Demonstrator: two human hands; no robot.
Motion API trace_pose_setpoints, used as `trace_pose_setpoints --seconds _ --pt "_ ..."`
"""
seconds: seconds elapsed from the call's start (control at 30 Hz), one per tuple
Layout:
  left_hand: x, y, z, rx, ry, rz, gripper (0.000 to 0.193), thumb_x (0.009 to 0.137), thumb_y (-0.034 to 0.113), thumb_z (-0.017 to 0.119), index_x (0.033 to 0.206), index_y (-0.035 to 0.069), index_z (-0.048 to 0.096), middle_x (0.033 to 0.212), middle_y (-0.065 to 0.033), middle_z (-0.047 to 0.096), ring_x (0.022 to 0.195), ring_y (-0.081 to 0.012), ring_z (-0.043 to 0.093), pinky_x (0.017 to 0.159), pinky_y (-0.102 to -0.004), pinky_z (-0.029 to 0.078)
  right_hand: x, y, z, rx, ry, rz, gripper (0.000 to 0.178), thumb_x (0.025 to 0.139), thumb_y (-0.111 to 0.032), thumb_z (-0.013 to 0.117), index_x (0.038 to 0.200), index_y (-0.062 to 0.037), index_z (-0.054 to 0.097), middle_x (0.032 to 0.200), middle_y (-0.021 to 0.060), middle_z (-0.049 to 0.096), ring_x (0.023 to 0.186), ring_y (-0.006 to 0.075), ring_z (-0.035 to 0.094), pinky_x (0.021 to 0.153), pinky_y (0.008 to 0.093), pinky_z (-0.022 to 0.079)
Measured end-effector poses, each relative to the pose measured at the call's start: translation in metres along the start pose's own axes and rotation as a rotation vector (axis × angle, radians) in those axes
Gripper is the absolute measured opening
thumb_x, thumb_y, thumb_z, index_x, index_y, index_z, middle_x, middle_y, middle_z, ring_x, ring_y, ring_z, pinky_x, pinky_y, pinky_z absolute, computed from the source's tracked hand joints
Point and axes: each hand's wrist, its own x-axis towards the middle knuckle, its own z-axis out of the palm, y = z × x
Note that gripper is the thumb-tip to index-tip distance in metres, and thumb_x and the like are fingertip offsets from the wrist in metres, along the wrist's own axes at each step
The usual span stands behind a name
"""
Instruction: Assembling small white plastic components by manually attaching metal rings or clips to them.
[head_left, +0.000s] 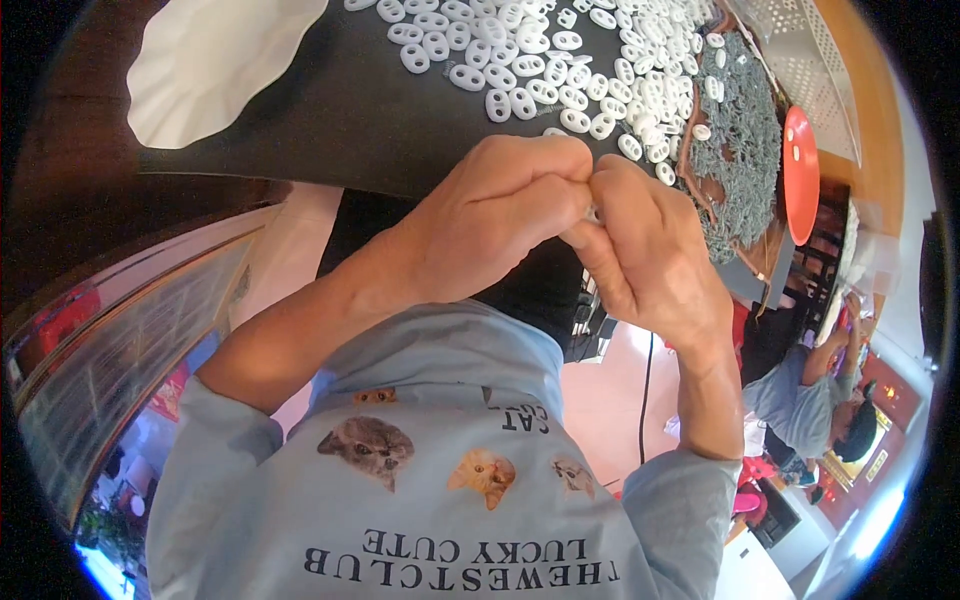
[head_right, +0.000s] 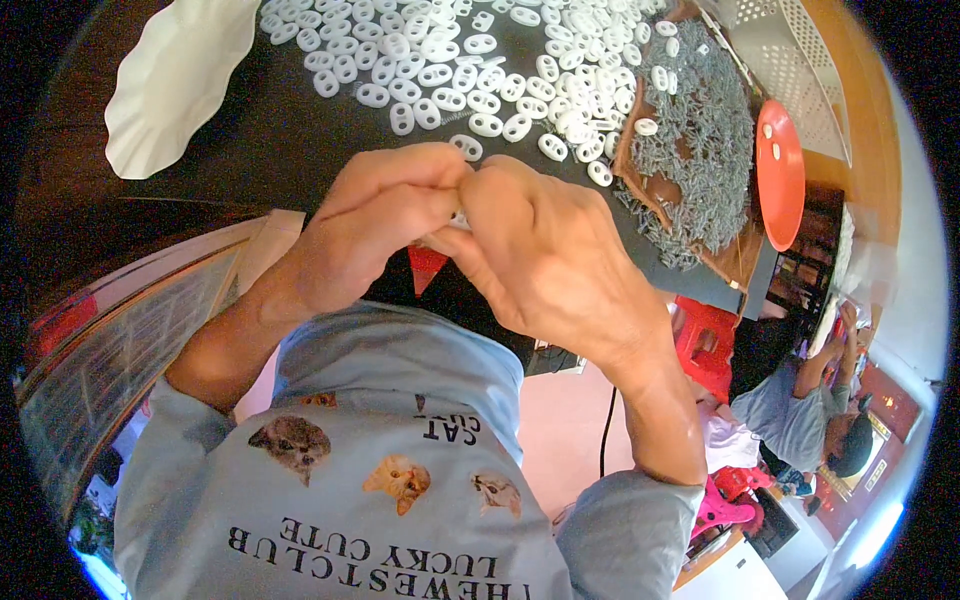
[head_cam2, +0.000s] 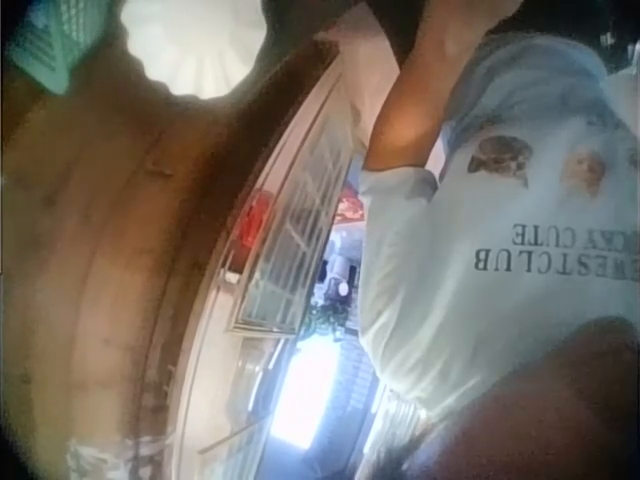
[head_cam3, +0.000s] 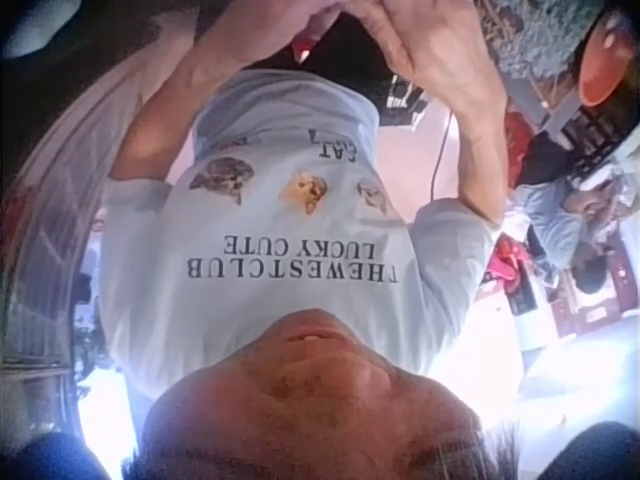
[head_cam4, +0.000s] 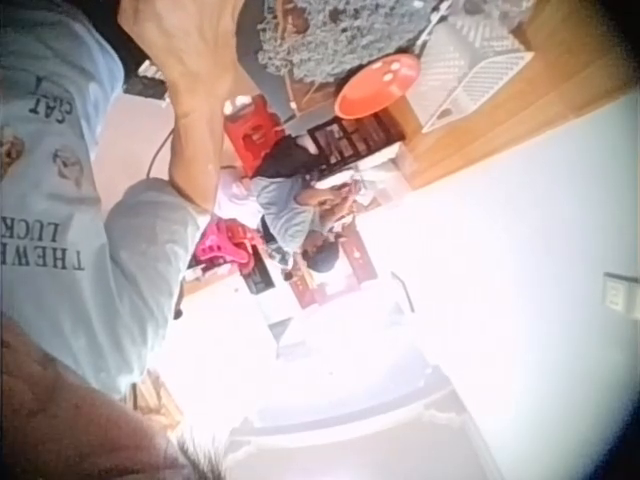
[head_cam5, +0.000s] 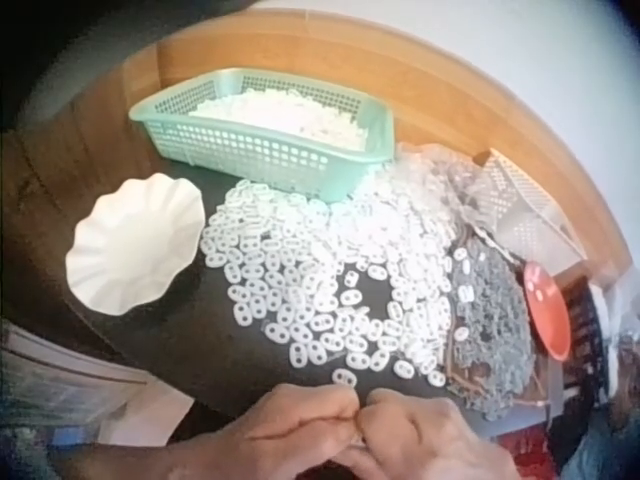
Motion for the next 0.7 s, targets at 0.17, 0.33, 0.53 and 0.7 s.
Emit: trace_pose_setpoints --seconds 0.17,0.33,0.53,0.7 --pt "0.002 0.000 0.003 -0.033 0.067 0.086 0.020 0.089 0.012 0.048 0.072 0.000 0.046 0.064 0.0001 0.040 0.063 -0.0059 0.037 0.055 -0.0260 0.033 0.000 0.000 0.000 0.007 0.042 -0.028 0.024 0.086 -0.016 0.064 0.095 0.0032 0.051 0.083 0.0174 0.053 0.068 0.0360 0.054 0.058 0.0411 0.044" --pt "-0.006 0.005 -0.005 -0.023 0.004 0.007 0.019 0.093 0.016 0.046 0.081 0.003 0.054 0.071 0.0016 0.049 0.067 -0.0045 0.044 0.060 -0.0218 0.036 -0.013 0.000 -0.010 0.328 -0.064 0.171 0.029 0.092 -0.026 0.058 0.098 0.0018 0.052 0.081 0.0095 0.052 0.065 0.0187 0.050 0.056 0.0296 0.040" --pt "-0.005 0.005 -0.002 -0.051 -0.003 0.021 0.020 0.094 0.017 0.047 0.083 0.002 0.055 0.072 0.0012 0.051 0.065 -0.0054 0.045 0.060 -0.0211 0.036 -0.019 -0.005 -0.010 0.670 0.072 0.402 0.042 0.100 -0.038 0.040 0.100 0.0009 0.055 0.078 0.0009 0.051 0.065 0.0053 0.041 0.057 0.0205 0.032" --pt "-0.006 0.010 -0.001 -0.003 -0.016 -0.039 0.020 0.095 0.018 0.048 0.086 0.002 0.057 0.074 0.0010 0.052 0.066 -0.0057 0.047 0.061 -0.0209 0.038 -0.016 -0.011 -0.011 0.807 0.093 0.457 0.025 0.099 -0.023 0.048 0.096 0.0012 0.054 0.078 0.0041 0.053 0.072 0.0113 0.049 0.066 0.0255 0.042"
